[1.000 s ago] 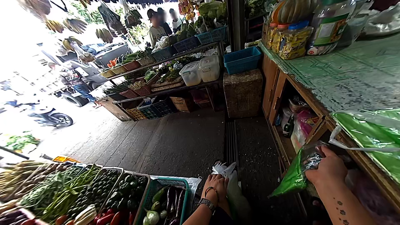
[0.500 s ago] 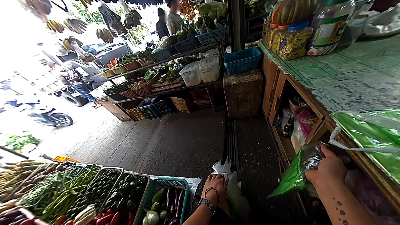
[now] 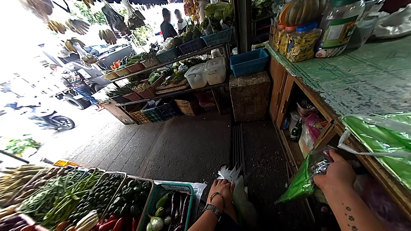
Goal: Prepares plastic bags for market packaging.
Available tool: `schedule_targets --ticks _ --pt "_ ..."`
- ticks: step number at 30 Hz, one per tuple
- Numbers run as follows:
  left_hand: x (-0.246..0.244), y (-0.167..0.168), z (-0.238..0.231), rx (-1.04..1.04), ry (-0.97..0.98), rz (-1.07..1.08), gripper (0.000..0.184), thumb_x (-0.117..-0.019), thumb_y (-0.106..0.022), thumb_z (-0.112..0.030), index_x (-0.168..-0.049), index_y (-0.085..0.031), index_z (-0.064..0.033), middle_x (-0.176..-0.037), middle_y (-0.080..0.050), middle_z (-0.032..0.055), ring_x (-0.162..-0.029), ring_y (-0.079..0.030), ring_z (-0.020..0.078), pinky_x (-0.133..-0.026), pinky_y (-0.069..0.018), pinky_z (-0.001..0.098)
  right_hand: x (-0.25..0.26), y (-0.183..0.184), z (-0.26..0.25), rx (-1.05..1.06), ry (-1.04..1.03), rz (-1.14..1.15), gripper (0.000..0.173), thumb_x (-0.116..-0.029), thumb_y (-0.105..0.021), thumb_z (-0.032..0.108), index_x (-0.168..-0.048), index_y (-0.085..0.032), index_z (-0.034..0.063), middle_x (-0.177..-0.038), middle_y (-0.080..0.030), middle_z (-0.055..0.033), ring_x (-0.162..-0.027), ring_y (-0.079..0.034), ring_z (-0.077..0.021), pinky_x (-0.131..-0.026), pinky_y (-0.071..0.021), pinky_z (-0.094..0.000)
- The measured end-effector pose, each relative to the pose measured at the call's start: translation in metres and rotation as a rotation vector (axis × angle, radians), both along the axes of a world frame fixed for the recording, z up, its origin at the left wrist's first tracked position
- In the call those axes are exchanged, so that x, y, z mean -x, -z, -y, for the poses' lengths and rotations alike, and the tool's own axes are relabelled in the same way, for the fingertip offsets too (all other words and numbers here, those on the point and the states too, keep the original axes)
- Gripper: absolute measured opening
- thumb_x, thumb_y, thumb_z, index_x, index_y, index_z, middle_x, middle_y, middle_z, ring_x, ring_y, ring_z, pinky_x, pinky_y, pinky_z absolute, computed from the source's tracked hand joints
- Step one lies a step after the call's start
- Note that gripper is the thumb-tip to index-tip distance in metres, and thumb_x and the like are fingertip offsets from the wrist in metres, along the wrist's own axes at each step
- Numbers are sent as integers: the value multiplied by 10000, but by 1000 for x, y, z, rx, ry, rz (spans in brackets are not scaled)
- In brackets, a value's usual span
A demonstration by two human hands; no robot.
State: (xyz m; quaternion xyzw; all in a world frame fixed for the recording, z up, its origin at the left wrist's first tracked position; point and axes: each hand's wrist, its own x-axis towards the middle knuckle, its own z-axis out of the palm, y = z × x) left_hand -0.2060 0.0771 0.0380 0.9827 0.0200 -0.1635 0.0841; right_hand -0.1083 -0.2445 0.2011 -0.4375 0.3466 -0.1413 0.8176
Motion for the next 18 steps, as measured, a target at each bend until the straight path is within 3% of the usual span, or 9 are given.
schedule_targets --ticks 9,18 --pt "1 -5 2 13 -5 -3 702 -1098 -150 -515 -1140 -725 -116 -1327 -662 39 -1360 -531 203 -1228 -279 478 1 1 0 15 -19 12 401 -1061 -539 302 -1385 -542 67 -1387 -551 -86 -1268 -534 -171 -1036 -463 -404" --pt "1 -4 1 13 -5 -2 702 -1098 -146 -517 -1155 -723 -121 -1339 -657 32 -1368 -524 203 -1226 -283 481 0 0 0 4 -16 9 381 -1060 -538 306 -1362 -552 74 -1338 -562 -74 -1208 -553 -157 -993 -478 -394"
